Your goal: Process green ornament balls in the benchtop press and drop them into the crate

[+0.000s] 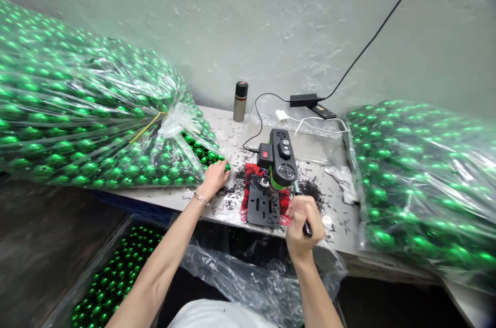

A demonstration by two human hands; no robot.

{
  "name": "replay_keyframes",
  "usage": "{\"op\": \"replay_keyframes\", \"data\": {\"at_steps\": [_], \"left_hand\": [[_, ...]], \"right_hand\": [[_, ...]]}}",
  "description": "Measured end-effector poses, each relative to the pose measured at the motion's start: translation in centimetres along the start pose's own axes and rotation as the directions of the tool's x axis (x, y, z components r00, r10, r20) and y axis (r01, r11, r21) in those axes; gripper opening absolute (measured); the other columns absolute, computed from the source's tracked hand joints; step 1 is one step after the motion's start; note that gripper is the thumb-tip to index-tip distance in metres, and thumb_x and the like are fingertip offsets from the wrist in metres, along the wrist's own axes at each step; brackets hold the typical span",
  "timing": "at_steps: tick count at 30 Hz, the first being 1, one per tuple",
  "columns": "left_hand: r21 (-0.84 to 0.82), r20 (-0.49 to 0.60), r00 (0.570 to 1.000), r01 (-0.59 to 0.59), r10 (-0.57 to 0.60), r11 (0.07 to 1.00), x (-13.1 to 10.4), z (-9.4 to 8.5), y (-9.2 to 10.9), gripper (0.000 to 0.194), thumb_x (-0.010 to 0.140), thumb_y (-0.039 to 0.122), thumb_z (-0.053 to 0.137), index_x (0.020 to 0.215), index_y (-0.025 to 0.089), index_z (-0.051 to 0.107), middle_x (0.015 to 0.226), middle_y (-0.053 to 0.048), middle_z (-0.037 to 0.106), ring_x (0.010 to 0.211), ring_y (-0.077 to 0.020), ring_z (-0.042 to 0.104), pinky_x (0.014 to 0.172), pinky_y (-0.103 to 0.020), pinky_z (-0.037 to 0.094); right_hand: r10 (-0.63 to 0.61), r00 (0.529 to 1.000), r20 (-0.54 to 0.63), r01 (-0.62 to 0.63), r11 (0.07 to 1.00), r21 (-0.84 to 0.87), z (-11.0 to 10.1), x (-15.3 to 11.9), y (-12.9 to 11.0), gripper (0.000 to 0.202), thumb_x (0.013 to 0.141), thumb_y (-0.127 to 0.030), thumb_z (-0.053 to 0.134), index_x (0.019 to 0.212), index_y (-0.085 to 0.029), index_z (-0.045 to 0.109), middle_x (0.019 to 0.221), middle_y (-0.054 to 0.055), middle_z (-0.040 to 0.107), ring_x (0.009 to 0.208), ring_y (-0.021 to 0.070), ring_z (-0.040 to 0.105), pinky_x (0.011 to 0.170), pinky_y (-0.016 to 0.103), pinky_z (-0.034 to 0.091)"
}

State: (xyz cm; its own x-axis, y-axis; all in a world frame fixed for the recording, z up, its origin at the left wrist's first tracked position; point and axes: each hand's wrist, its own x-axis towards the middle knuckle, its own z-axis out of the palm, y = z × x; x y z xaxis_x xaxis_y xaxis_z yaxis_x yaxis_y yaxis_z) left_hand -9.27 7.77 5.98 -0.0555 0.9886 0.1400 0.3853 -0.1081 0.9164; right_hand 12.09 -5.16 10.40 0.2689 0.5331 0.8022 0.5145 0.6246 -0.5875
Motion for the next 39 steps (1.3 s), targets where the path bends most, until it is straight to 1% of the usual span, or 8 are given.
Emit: {"op": "replay_keyframes", "data": {"at_steps": [3, 5, 10, 15, 20, 25, 33, 39], "left_hand": [[-0.275, 0.022, 0.99, 0.139, -0.138, 0.951, -2.1, -0.8, 0.7, 0.03, 0.075, 0.025, 0.077, 0.103, 0.018, 0.069, 0.09, -0.006, 0.069, 0.089, -0.0224, 0.064, 0.082, -0.03, 0.05], [-0.534, 0.121, 0.963, 0.269, -0.242, 0.802, -3.8, -0.9, 1.1, 0.04, 0.077, 0.03, 0.076, 0.114, 0.018, 0.067, 0.098, -0.006, 0.071, 0.082, -0.0182, 0.066, 0.079, -0.03, 0.053], [-0.718, 0.29, 0.899, 0.431, -0.328, 0.546, -7.1, 1.8, 1.2, 0.042, 0.069, 0.03, 0.081, 0.107, 0.016, 0.071, 0.099, -0.006, 0.072, 0.078, -0.0134, 0.068, 0.08, -0.027, 0.054], [-0.562, 0.281, 0.93, 0.358, -0.235, 0.746, -8.6, 5.9, 0.7, 0.042, 0.07, 0.03, 0.079, 0.108, 0.016, 0.069, 0.103, -0.007, 0.073, 0.095, -0.0185, 0.067, 0.089, -0.031, 0.052], [-0.166, 0.215, 0.976, 0.06, -0.023, 0.984, -9.2, 7.9, 0.6, 0.035, 0.078, 0.027, 0.069, 0.112, 0.018, 0.067, 0.107, -0.009, 0.073, 0.097, -0.0234, 0.067, 0.093, -0.039, 0.051], [0.132, 0.174, 0.979, -0.132, 0.109, 0.982, -9.2, 8.1, 0.6, 0.034, 0.082, 0.028, 0.068, 0.116, 0.02, 0.067, 0.108, -0.01, 0.072, 0.1, -0.0266, 0.066, 0.091, -0.042, 0.051], [0.168, 0.163, 0.935, -0.34, 0.314, 0.925, -9.5, 8.2, -0.2, 0.032, 0.084, 0.028, 0.069, 0.115, 0.02, 0.066, 0.101, -0.009, 0.072, 0.092, -0.0244, 0.064, 0.087, -0.04, 0.05], [0.195, 0.128, 0.943, -0.327, 0.306, 0.925, -9.4, 8.6, -0.7, 0.031, 0.085, 0.031, 0.068, 0.114, 0.02, 0.066, 0.101, -0.009, 0.072, 0.096, -0.0248, 0.063, 0.092, -0.043, 0.048]], "right_hand": [[-0.013, 1.0, 0.0, 0.013, 1.0, 0.001, 0.0, 0.0, 0.0, 0.029, 0.092, -0.011, 0.046, 0.064, -0.02, 0.049, 0.066, -0.001, 0.052, 0.062, 0.0126, 0.051, 0.057, 0.029, 0.04], [-0.007, 1.0, -0.012, 0.007, 1.0, 0.004, 0.1, 0.0, 0.0, 0.029, 0.092, -0.011, 0.046, 0.064, -0.02, 0.048, 0.066, -0.001, 0.051, 0.062, 0.0124, 0.051, 0.057, 0.028, 0.04], [0.012, 1.0, -0.008, -0.011, 1.0, 0.014, 0.2, 0.1, -0.3, 0.03, 0.092, -0.011, 0.045, 0.064, -0.02, 0.047, 0.067, -0.001, 0.05, 0.062, 0.012, 0.05, 0.057, 0.028, 0.039], [0.004, 1.0, 0.031, -0.003, 1.0, -0.02, -0.1, 0.5, -0.6, 0.029, 0.092, -0.01, 0.044, 0.065, -0.02, 0.046, 0.067, -0.002, 0.05, 0.063, 0.0114, 0.05, 0.058, 0.027, 0.039], [-0.005, 0.999, 0.038, 0.006, 0.999, -0.034, -0.3, 0.6, -0.7, 0.028, 0.092, -0.01, 0.044, 0.066, -0.02, 0.047, 0.068, -0.001, 0.051, 0.063, 0.0118, 0.05, 0.058, 0.027, 0.039], [0.001, 1.0, 0.03, 0.0, 1.0, -0.022, -0.2, 0.2, -0.4, 0.029, 0.092, -0.01, 0.044, 0.065, -0.02, 0.048, 0.068, -0.001, 0.052, 0.064, 0.0121, 0.051, 0.059, 0.028, 0.04], [-0.017, 1.0, 0.023, 0.017, 1.0, -0.024, -0.2, -0.2, 0.0, 0.028, 0.091, -0.01, 0.046, 0.065, -0.02, 0.05, 0.066, -0.001, 0.052, 0.063, 0.0124, 0.052, 0.059, 0.028, 0.041], [-0.039, 0.999, 0.022, 0.04, 0.998, -0.039, -0.2, -0.3, 0.1, 0.027, 0.09, -0.007, 0.045, 0.066, -0.02, 0.049, 0.066, -0.001, 0.052, 0.062, 0.0119, 0.052, 0.058, 0.028, 0.041]]}}
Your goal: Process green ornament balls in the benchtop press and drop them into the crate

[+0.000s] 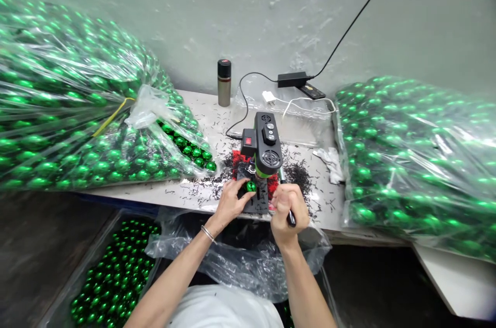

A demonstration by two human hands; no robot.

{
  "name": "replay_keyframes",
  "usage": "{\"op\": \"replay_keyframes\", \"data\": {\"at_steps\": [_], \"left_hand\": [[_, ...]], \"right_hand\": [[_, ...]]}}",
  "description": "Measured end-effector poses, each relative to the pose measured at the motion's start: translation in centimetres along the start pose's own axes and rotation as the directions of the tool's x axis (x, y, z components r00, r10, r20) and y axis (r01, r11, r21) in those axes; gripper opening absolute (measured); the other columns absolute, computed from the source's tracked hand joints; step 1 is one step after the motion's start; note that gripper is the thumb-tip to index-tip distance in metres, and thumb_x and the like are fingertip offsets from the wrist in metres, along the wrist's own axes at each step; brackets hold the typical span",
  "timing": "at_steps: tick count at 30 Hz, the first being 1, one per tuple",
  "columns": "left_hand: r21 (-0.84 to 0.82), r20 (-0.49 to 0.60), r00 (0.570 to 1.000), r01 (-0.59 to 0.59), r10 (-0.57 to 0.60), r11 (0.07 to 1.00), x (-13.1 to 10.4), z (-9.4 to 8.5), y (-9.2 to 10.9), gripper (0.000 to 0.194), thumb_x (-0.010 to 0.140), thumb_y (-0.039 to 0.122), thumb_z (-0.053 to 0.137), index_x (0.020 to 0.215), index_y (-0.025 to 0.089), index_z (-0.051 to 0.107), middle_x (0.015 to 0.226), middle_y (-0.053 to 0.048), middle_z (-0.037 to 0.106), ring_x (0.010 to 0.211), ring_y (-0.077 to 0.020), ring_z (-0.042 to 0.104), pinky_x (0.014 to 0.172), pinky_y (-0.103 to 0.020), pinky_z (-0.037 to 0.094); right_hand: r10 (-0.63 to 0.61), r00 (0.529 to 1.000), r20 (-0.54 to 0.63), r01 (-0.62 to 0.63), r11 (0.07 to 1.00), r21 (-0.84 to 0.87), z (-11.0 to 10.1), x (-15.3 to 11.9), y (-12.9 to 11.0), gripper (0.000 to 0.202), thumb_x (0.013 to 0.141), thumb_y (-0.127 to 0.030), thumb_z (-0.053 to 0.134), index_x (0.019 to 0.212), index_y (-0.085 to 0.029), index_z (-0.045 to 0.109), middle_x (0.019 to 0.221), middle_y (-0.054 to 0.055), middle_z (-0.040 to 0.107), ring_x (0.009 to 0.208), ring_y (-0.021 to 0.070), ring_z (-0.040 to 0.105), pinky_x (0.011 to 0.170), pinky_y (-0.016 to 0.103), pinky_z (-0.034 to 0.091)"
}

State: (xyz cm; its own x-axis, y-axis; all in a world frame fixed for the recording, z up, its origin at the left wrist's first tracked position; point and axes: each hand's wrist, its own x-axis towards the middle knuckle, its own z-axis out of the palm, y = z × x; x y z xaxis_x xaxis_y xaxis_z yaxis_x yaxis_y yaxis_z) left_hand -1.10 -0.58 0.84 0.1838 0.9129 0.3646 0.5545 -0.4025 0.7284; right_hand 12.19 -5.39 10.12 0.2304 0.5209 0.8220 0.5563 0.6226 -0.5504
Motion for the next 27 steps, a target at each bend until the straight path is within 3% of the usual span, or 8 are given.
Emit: {"op": "replay_keyframes", "data": {"at_steps": [11, 20, 27], "left_hand": [[0.004, 0.012, 0.995, -0.099, 0.099, 0.995, 0.5, 0.5, -0.1, 0.032, 0.083, 0.035, 0.071, 0.111, 0.021, 0.067, 0.108, -0.008, 0.073, 0.102, -0.0251, 0.066, 0.106, -0.05, 0.04], [-0.019, 0.022, 0.997, -0.079, 0.08, 0.997, 0.4, 0.4, -0.1, 0.033, 0.082, 0.034, 0.072, 0.113, 0.022, 0.067, 0.107, -0.009, 0.074, 0.102, -0.0263, 0.066, 0.106, -0.052, 0.04], [-0.017, 0.012, 0.997, -0.082, 0.082, 0.996, 0.2, 0.6, -0.1, 0.032, 0.083, 0.033, 0.072, 0.112, 0.02, 0.067, 0.106, -0.01, 0.073, 0.101, -0.026, 0.066, 0.105, -0.052, 0.041]], "right_hand": [[-0.014, 1.0, 0.01, 0.014, 1.0, -0.001, -0.1, -0.3, 0.2, 0.025, 0.09, -0.007, 0.045, 0.068, -0.02, 0.048, 0.068, -0.001, 0.052, 0.064, 0.0116, 0.052, 0.058, 0.027, 0.041], [-0.148, 0.989, 0.024, 0.149, 0.988, -0.032, 0.4, -3.9, 3.7, 0.027, 0.096, -0.022, 0.037, 0.07, -0.021, 0.047, 0.07, -0.001, 0.054, 0.062, 0.0125, 0.053, 0.073, 0.036, 0.05], [-0.155, 0.987, -0.038, 0.155, 0.988, -0.013, 1.1, -5.0, 4.8, 0.029, 0.098, -0.024, 0.034, 0.071, -0.022, 0.044, 0.073, -0.002, 0.054, 0.061, 0.0119, 0.057, 0.081, 0.041, 0.051]]}}
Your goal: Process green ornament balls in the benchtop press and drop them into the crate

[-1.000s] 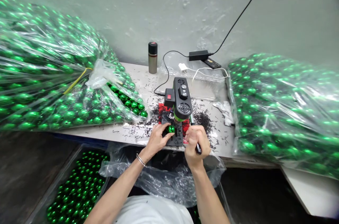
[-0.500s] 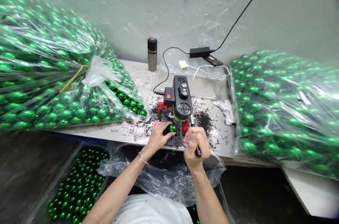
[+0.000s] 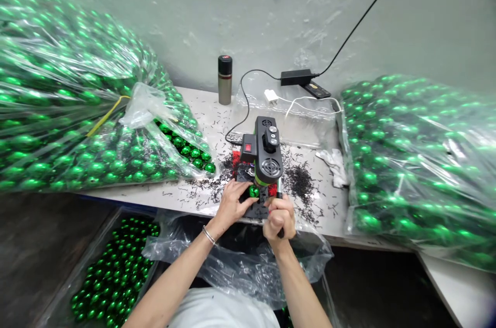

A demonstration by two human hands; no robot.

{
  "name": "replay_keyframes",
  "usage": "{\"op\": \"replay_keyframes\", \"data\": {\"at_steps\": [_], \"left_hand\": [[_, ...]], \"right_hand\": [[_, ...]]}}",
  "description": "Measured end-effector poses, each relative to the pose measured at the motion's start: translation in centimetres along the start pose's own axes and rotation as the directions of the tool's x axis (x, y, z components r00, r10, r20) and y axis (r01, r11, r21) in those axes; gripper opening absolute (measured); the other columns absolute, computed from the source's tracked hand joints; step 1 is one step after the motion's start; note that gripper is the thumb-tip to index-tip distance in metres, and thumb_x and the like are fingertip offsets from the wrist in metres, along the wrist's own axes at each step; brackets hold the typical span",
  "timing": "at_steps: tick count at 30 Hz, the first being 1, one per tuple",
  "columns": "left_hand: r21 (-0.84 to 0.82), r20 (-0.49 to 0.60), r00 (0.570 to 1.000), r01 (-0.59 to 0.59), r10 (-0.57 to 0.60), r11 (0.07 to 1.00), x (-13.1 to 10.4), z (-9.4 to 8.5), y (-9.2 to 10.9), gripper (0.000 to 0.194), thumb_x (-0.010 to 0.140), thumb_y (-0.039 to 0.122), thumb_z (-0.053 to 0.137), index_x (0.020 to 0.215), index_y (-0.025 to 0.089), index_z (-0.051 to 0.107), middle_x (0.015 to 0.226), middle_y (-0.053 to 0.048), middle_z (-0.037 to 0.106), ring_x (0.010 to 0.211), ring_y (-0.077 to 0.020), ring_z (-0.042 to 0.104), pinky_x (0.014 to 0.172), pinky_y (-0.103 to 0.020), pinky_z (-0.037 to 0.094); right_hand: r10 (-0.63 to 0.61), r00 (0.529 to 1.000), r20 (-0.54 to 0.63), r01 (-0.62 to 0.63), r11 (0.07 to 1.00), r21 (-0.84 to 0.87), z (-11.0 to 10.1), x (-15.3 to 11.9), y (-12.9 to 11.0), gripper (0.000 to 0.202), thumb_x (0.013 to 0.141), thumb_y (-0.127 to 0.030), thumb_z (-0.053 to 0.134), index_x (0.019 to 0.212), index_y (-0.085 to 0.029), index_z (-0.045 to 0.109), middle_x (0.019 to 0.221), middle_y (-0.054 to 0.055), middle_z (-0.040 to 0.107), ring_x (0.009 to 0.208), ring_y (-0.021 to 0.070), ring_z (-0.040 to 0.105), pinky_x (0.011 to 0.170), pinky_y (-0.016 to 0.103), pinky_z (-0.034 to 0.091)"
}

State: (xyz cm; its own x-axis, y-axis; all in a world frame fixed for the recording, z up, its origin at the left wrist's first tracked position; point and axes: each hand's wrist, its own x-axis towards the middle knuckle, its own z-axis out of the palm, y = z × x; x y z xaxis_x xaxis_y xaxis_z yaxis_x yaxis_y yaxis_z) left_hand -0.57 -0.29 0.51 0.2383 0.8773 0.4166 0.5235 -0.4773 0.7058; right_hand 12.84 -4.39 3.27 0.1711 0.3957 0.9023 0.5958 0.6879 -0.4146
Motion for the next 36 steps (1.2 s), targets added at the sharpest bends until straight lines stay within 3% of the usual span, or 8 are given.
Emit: {"op": "replay_keyframes", "data": {"at_steps": [9, 15, 19, 23, 25, 28, 32, 36], "left_hand": [[-0.024, 0.004, 1.0, -0.004, 0.004, 1.0, 0.1, 0.1, -0.1, 0.033, 0.084, 0.031, 0.07, 0.114, 0.02, 0.066, 0.106, -0.01, 0.073, 0.102, -0.0259, 0.066, 0.107, -0.053, 0.04], [-0.046, -0.011, 1.0, 0.016, -0.017, 0.999, 0.3, -0.2, 0.1, 0.03, 0.081, 0.031, 0.073, 0.109, 0.021, 0.069, 0.105, -0.009, 0.074, 0.101, -0.0265, 0.066, 0.105, -0.052, 0.041], [-0.031, -0.032, 0.999, -0.037, 0.036, 0.999, -2.3, -1.5, 0.9, 0.034, 0.085, 0.038, 0.069, 0.115, 0.021, 0.066, 0.106, -0.01, 0.073, 0.1, -0.0261, 0.064, 0.099, -0.049, 0.046], [0.064, 0.017, 0.991, -0.134, 0.133, 0.989, -4.8, -3.5, 1.1, 0.053, 0.083, 0.05, 0.068, 0.126, 0.02, 0.06, 0.115, -0.012, 0.069, 0.107, -0.0281, 0.061, 0.103, -0.05, 0.042], [0.152, -0.055, 0.994, -0.088, 0.097, 0.984, -4.1, -4.9, 0.3, 0.047, 0.089, 0.048, 0.061, 0.126, 0.02, 0.059, 0.119, -0.013, 0.067, 0.111, -0.0289, 0.059, 0.1, -0.049, 0.043], [0.287, -0.202, 0.979, 0.082, -0.024, 0.954, -0.8, -7.1, -1.8, 0.031, 0.098, 0.034, 0.047, 0.12, 0.018, 0.063, 0.119, -0.015, 0.066, 0.111, -0.0298, 0.058, 0.095, -0.047, 0.043], [0.352, -0.148, 0.984, 0.144, -0.096, 0.925, 3.4, -8.9, -4.6, 0.021, 0.09, 0.031, 0.059, 0.098, 0.015, 0.069, 0.089, -0.015, 0.07, 0.091, -0.0321, 0.062, 0.089, -0.048, 0.044], [0.323, -0.107, 0.989, 0.13, -0.1, 0.938, 4.1, -8.7, -5.6, 0.022, 0.083, 0.035, 0.067, 0.096, 0.017, 0.07, 0.076, -0.011, 0.069, 0.08, -0.0303, 0.064, 0.087, -0.048, 0.045]], "right_hand": [[-0.086, 0.987, 0.134, 0.093, 0.995, -0.047, -0.3, 0.3, 0.2, 0.028, 0.097, -0.022, 0.036, 0.071, -0.021, 0.045, 0.072, -0.002, 0.053, 0.066, 0.0127, 0.058, 0.073, 0.036, 0.049], [0.131, 0.991, -0.002, -0.131, 0.991, -0.008, -0.6, 4.8, -2.8, 0.029, 0.094, -0.016, 0.041, 0.066, -0.021, 0.045, 0.067, -0.001, 0.053, 0.061, 0.0124, 0.052, 0.06, 0.03, 0.042], [0.235, 0.971, 0.045, -0.235, 0.972, -0.003, -1.0, 7.6, -4.5, 0.029, 0.094, -0.015, 0.044, 0.066, -0.021, 0.047, 0.065, -0.001, 0.052, 0.06, 0.0124, 0.051, 0.056, 0.029, 0.039], [0.211, 0.977, 0.02, -0.211, 0.977, 0.025, -0.8, 7.2, -4.5, 0.03, 0.092, -0.011, 0.046, 0.064, -0.02, 0.047, 0.065, -0.001, 0.051, 0.06, 0.0117, 0.051, 0.057, 0.028, 0.039], [0.203, 0.979, -0.004, -0.202, 0.979, 0.037, -0.6, 6.6, -4.3, 0.03, 0.092, -0.01, 0.045, 0.064, -0.02, 0.047, 0.065, -0.001, 0.051, 0.06, 0.0116, 0.051, 0.056, 0.028, 0.039], [0.191, 0.981, -0.017, -0.19, 0.98, 0.049, -0.4, 6.0, -4.1, 0.03, 0.092, -0.009, 0.045, 0.064, -0.02, 0.047, 0.065, -0.001, 0.051, 0.059, 0.012, 0.051, 0.055, 0.028, 0.039], [0.188, 0.982, -0.008, -0.187, 0.981, 0.046, -0.4, 5.8, -3.9, 0.029, 0.091, -0.011, 0.046, 0.064, -0.02, 0.048, 0.065, -0.001, 0.052, 0.059, 0.0127, 0.051, 0.055, 0.029, 0.039], [0.194, 0.981, -0.011, -0.194, 0.98, 0.048, -0.5, 5.5, -3.8, 0.029, 0.091, -0.012, 0.046, 0.063, -0.02, 0.047, 0.065, -0.001, 0.051, 0.059, 0.0127, 0.051, 0.054, 0.029, 0.04]]}}
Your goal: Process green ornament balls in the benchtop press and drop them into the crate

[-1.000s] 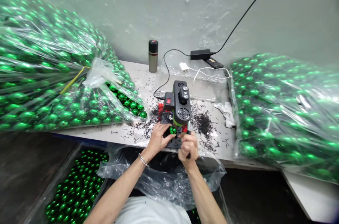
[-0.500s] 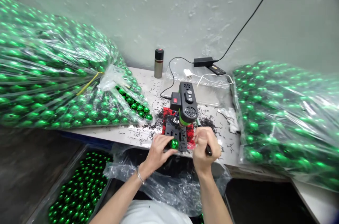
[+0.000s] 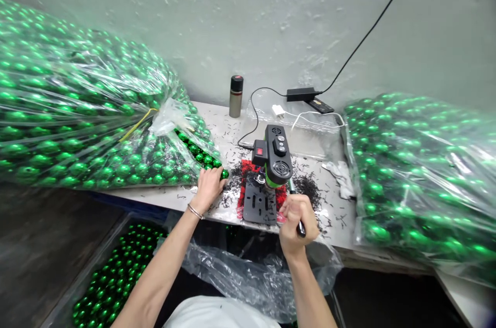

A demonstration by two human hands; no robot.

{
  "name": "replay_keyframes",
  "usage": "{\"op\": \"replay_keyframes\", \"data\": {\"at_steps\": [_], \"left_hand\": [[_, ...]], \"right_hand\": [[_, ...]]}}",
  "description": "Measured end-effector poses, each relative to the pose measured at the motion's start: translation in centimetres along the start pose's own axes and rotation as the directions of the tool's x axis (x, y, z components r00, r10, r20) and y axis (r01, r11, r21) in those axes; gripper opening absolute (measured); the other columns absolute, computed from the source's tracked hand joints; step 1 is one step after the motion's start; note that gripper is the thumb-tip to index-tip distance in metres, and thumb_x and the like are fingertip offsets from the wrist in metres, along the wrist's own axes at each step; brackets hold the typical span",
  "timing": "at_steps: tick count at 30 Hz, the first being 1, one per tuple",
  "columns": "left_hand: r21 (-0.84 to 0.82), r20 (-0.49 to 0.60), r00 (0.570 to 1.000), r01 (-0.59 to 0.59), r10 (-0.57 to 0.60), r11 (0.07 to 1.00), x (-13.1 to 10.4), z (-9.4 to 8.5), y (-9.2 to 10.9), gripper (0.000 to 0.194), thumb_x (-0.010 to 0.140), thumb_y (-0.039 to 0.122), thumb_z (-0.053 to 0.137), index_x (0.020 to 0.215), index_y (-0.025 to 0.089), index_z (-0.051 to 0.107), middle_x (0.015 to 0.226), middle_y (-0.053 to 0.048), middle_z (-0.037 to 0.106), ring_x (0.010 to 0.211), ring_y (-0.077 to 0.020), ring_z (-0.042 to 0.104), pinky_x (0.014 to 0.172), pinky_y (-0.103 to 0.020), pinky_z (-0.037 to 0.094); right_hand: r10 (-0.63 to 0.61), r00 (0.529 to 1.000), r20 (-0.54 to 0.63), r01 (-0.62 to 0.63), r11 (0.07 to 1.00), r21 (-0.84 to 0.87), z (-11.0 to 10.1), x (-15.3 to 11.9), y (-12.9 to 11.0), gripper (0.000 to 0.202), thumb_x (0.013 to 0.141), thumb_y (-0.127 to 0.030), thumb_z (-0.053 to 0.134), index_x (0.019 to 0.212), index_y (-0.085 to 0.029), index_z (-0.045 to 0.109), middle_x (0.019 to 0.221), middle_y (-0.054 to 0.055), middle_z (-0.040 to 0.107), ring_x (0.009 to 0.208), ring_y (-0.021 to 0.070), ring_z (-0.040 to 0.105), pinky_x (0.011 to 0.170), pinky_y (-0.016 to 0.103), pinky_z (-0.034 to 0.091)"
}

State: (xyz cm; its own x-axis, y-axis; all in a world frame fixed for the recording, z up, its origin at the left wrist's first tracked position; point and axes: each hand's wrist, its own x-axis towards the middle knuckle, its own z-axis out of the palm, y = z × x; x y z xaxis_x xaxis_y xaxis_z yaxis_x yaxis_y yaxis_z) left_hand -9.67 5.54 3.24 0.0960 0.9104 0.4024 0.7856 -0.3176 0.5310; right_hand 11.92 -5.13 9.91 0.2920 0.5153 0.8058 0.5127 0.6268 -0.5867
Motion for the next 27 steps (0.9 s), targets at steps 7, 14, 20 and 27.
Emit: {"op": "replay_keyframes", "data": {"at_steps": [7, 14, 20, 27], "left_hand": [[-0.66, 0.245, 0.938, 0.348, -0.246, 0.666, -1.9, -1.3, 1.8, 0.052, 0.081, 0.043, 0.067, 0.127, 0.019, 0.06, 0.101, -0.008, 0.072, 0.086, -0.0213, 0.069, 0.082, -0.037, 0.056], [-0.829, 0.54, 0.801, 0.559, -0.258, 0.0, -4.1, -1.3, 4.5, 0.049, 0.082, 0.032, 0.066, 0.13, 0.022, 0.059, 0.1, -0.006, 0.072, 0.089, -0.0187, 0.072, 0.085, -0.034, 0.058], [-0.719, 0.692, 0.691, 0.632, -0.209, -0.29, -4.2, -0.2, 5.8, 0.032, 0.088, 0.023, 0.056, 0.118, 0.019, 0.065, 0.096, -0.007, 0.072, 0.078, -0.0131, 0.068, 0.074, -0.024, 0.058], [-0.525, 0.807, 0.581, 0.623, -0.106, -0.58, -4.7, -0.1, 6.8, 0.022, 0.093, 0.021, 0.051, 0.094, 0.005, 0.067, 0.083, -0.012, 0.069, 0.064, -0.0104, 0.063, 0.058, -0.018, 0.055]], "right_hand": [[-0.03, 1.0, 0.006, 0.03, 1.0, 0.0, 0.0, -0.4, 0.4, 0.029, 0.09, -0.009, 0.045, 0.063, -0.02, 0.047, 0.066, -0.001, 0.051, 0.06, 0.0118, 0.051, 0.054, 0.028, 0.04], [-0.044, 0.999, 0.017, 0.044, 0.999, -0.015, 0.0, -0.4, 0.4, 0.028, 0.09, -0.007, 0.045, 0.065, -0.02, 0.047, 0.067, -0.001, 0.052, 0.061, 0.0114, 0.051, 0.056, 0.028, 0.04], [-0.047, 0.998, 0.049, 0.047, 0.999, -0.005, -0.2, -0.3, 0.3, 0.028, 0.09, -0.006, 0.043, 0.065, -0.02, 0.047, 0.067, -0.001, 0.052, 0.062, 0.0113, 0.051, 0.057, 0.027, 0.04], [-0.052, 0.997, 0.061, 0.052, 0.999, -0.009, -0.2, -0.3, 0.3, 0.028, 0.09, -0.006, 0.044, 0.066, -0.02, 0.047, 0.068, -0.001, 0.052, 0.063, 0.0115, 0.051, 0.057, 0.027, 0.041]]}}
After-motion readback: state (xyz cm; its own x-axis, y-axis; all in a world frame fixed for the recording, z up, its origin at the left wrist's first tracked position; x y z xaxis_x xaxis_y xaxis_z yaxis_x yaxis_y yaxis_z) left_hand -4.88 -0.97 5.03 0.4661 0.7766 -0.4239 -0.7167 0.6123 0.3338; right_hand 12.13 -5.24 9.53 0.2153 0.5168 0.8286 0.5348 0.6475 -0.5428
